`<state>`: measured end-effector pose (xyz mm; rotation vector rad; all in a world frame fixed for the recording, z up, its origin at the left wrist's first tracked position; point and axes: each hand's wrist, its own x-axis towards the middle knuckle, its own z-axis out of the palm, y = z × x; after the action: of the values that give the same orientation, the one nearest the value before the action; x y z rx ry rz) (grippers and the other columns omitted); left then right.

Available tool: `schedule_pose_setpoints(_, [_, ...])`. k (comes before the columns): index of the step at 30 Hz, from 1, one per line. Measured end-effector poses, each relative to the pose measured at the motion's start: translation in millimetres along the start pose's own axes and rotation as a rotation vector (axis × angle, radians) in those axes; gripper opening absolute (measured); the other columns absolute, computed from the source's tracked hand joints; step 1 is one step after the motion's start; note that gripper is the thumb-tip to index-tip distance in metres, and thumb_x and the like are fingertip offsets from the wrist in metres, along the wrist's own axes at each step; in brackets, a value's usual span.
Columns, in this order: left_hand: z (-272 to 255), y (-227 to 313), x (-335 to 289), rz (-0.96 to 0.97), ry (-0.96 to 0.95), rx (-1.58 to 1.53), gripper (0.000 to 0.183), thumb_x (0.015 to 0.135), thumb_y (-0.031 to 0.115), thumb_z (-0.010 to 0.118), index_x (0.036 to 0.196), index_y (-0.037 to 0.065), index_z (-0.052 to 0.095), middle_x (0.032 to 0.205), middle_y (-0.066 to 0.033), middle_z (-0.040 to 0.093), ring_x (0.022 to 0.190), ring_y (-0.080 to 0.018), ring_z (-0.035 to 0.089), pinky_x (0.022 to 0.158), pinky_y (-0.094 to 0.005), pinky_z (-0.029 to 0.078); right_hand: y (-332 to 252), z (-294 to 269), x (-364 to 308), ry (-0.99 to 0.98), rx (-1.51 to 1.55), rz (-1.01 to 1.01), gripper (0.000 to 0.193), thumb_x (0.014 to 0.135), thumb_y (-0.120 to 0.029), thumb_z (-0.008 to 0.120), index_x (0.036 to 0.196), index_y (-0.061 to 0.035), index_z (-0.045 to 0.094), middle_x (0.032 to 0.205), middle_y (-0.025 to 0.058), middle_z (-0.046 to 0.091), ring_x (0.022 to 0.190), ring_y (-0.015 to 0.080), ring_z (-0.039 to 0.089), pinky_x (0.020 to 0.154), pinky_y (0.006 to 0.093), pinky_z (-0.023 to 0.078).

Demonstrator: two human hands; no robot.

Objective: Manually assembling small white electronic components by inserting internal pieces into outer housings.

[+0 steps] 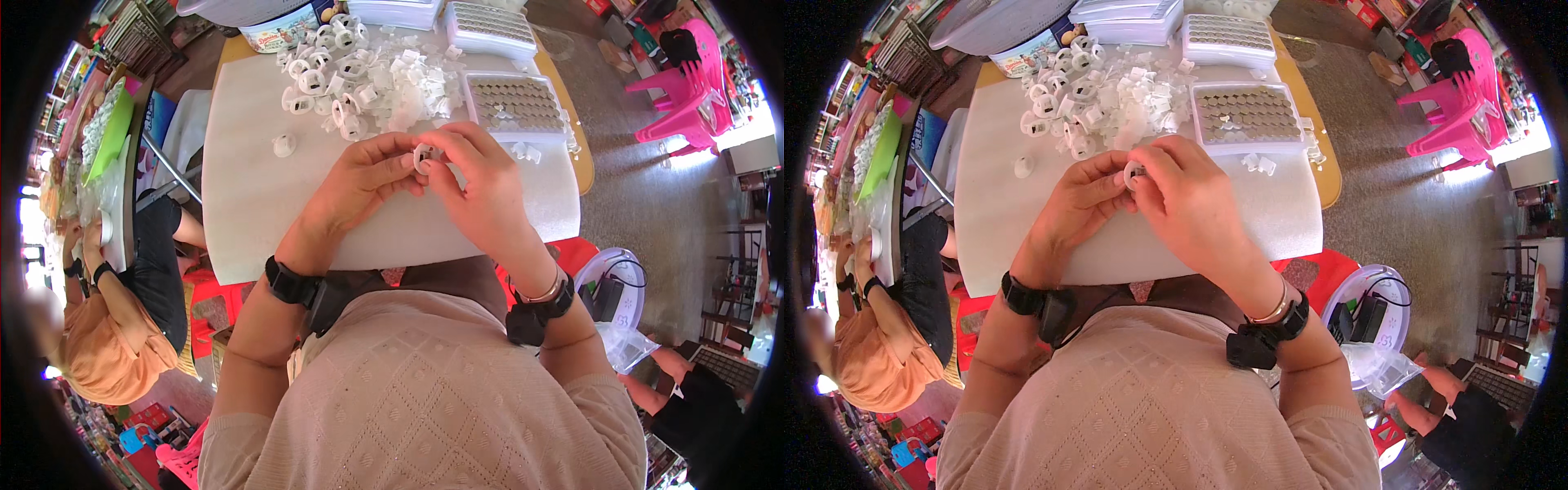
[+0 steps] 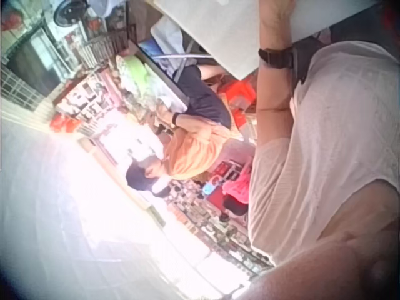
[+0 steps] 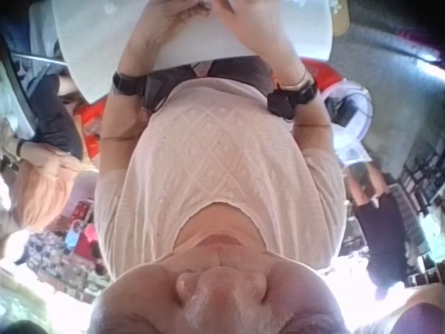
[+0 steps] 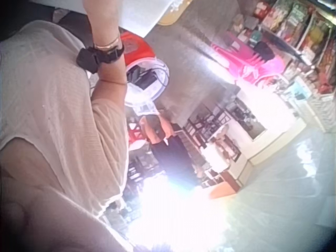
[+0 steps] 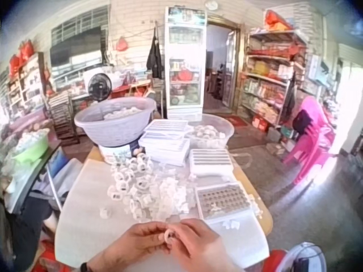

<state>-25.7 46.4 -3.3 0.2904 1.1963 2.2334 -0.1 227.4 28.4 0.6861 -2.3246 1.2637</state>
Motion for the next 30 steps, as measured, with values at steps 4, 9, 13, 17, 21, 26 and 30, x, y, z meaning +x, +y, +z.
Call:
schedule_pose_setpoints(4, [2.6, -1.5, 1.6, 0.008, 0.03, 0.004, 0.032, 0.094, 0.014, 0.055, 0.121, -0.004, 0.053, 0.107, -0.0094, 0.061, 0.093, -0.0155, 0.06, 0.08, -0.0278, 0.051, 1.0, 3.3, 2.3, 0.013, -0.101, -0.088, 0.025, 0.072, 0.001, 0.063, 0.096, -0.0014, 0.058, 0.09, 0.0121, 0.057, 0.078, 0.0303, 0.06, 0.065, 0.0382, 0.051])
schedule_pose_setpoints(9, [-0.2, -4.6, 3.6, 0.025, 0.051, 0.027, 0.031, 0.093, 0.013, 0.056, 0.119, -0.003, 0.054, 0.11, -0.0091, 0.061, 0.095, -0.0147, 0.059, 0.08, -0.0284, 0.05, 8.2, 10.9, 2.2, 0.058, -0.135, -0.117, 0.024, 0.071, 0.0, 0.064, 0.094, -0.0014, 0.056, 0.088, 0.012, 0.055, 0.077, 0.0296, 0.059, 0.063, 0.0378, 0.051])
schedule_pose_setpoints(13, [1.5, -2.8, 1.5, 0.02, 0.058, 0.038, 0.031, 0.093, 0.013, 0.057, 0.119, -0.003, 0.055, 0.111, -0.0091, 0.061, 0.096, -0.0144, 0.058, 0.08, -0.0285, 0.049, 9.9, 12.1, -0.1, 0.058, -0.122, -0.105, 0.026, 0.071, 0.0, 0.064, 0.096, -0.0015, 0.057, 0.09, 0.0124, 0.056, 0.078, 0.0299, 0.06, 0.063, 0.0378, 0.051])
schedule_pose_setpoints(17, [2.9, -0.3, 0.6, 0.012, 0.062, 0.04, 0.031, 0.093, 0.013, 0.056, 0.119, -0.004, 0.054, 0.11, -0.0097, 0.061, 0.095, -0.0144, 0.059, 0.08, -0.0285, 0.049, 6.1, 8.4, -0.8, 0.023, 0.035, 0.039, 0.027, 0.074, 0.001, 0.064, 0.1, -0.0015, 0.058, 0.093, 0.0133, 0.058, 0.08, 0.0305, 0.06, 0.064, 0.0379, 0.05])
schedule_pose_setpoints(21, [1.4, 0.5, 0.8, 0.021, 0.007, 0.009, 0.031, 0.094, 0.014, 0.054, 0.12, -0.004, 0.053, 0.109, -0.0099, 0.061, 0.094, -0.0145, 0.059, 0.079, -0.0282, 0.049, 2.8, 4.4, -0.7, 0.094, 0.022, -0.01, 0.028, 0.075, 0.002, 0.064, 0.102, -0.0027, 0.058, 0.095, 0.0138, 0.057, 0.081, 0.0314, 0.06, 0.065, 0.0379, 0.05])
schedule_pose_setpoints(26, [1.2, -0.7, 2.7, 0.029, 0.027, -0.014, 0.031, 0.095, 0.014, 0.052, 0.121, -0.003, 0.053, 0.107, -0.0083, 0.061, 0.093, -0.0137, 0.059, 0.079, -0.0272, 0.049, 0.0, 4.1, -5.4, 0.088, -0.008, -0.011, 0.028, 0.075, 0.001, 0.064, 0.102, -0.0048, 0.059, 0.095, 0.0136, 0.057, 0.081, 0.0318, 0.059, 0.067, 0.0384, 0.05])
schedule_pose_setpoints(30, [4.4, 0.0, 4.0, 0.026, 0.066, -0.007, 0.029, 0.095, 0.014, 0.052, 0.119, -0.001, 0.054, 0.105, -0.0069, 0.061, 0.089, -0.0118, 0.058, 0.076, -0.0252, 0.049, 8.6, 9.5, -7.3, 0.017, -0.02, -0.028, 0.025, 0.076, 0.0, 0.065, 0.099, -0.0047, 0.059, 0.092, 0.0132, 0.057, 0.08, 0.0316, 0.059, 0.066, 0.0371, 0.049])
